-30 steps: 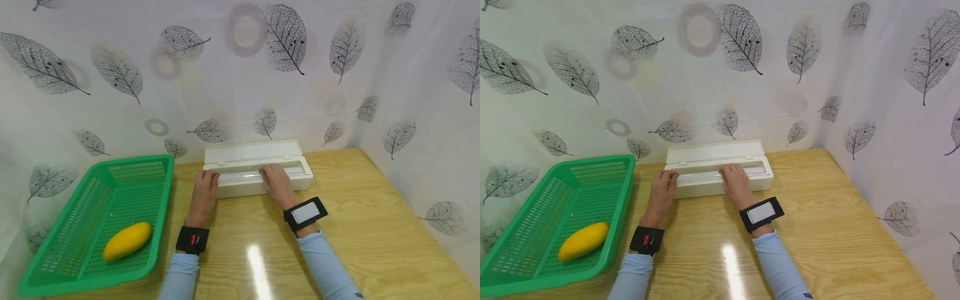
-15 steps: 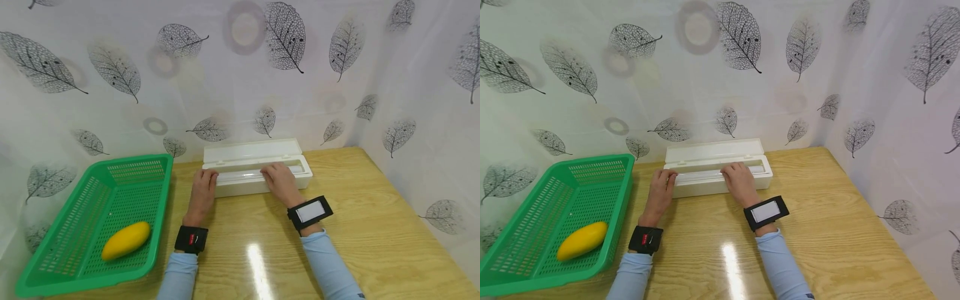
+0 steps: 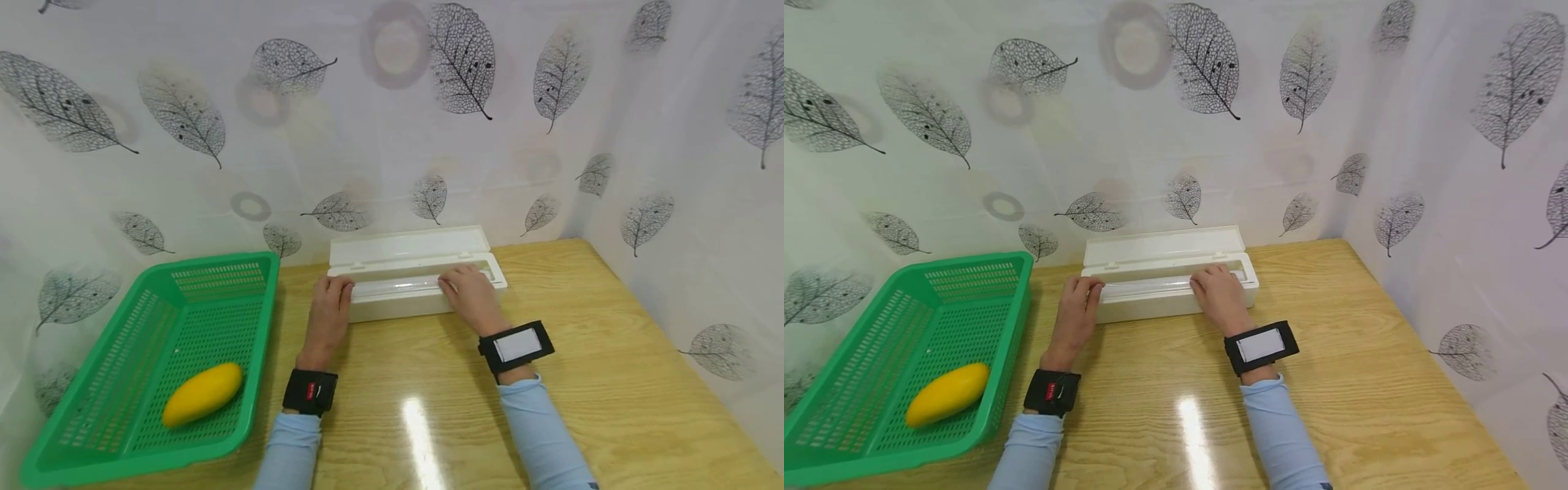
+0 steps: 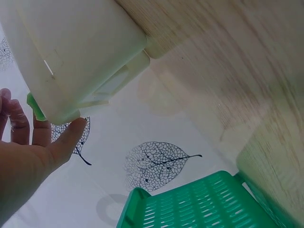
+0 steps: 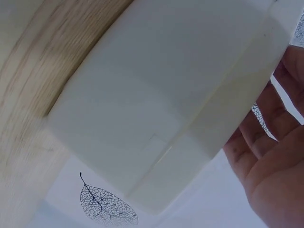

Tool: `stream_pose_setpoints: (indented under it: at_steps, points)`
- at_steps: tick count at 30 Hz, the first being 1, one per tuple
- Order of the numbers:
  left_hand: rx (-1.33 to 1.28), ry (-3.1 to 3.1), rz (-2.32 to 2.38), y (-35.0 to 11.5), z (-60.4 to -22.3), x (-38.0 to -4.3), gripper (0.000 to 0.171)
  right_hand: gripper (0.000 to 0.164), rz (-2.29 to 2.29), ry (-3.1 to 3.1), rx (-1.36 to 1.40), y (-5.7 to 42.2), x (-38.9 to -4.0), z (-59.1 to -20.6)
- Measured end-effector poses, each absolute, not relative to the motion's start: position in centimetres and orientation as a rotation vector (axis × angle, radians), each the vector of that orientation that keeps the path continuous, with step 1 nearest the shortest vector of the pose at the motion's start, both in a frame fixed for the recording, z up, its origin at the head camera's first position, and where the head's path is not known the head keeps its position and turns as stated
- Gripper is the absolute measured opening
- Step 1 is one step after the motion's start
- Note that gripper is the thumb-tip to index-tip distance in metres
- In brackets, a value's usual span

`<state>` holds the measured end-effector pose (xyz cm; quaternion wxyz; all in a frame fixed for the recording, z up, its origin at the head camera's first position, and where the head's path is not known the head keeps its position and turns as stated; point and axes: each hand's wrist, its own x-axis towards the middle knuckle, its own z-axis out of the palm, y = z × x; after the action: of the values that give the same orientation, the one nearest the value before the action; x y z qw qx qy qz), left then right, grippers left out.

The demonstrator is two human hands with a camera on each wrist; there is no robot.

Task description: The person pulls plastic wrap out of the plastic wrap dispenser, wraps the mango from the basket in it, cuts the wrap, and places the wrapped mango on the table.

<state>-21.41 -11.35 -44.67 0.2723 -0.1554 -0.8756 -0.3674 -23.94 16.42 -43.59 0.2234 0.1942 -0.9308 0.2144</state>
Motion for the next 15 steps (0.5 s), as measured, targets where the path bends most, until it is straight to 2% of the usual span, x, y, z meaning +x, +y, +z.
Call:
stream_pose_setpoints:
  at_steps: [6, 15]
  points:
    - [-0.422, -2.354, -0.996, -11.47, -44.77, -21.31, 0.013, 0.011, 0.594, -2.499, 0.556, 16.79, -24.12, -43.99]
    - [-0.431, -2.335, -1.000, -11.43, -44.81, -21.54, 0.013, 0.011, 0.614, -2.413, 0.443, 17.08, -24.00, -44.05]
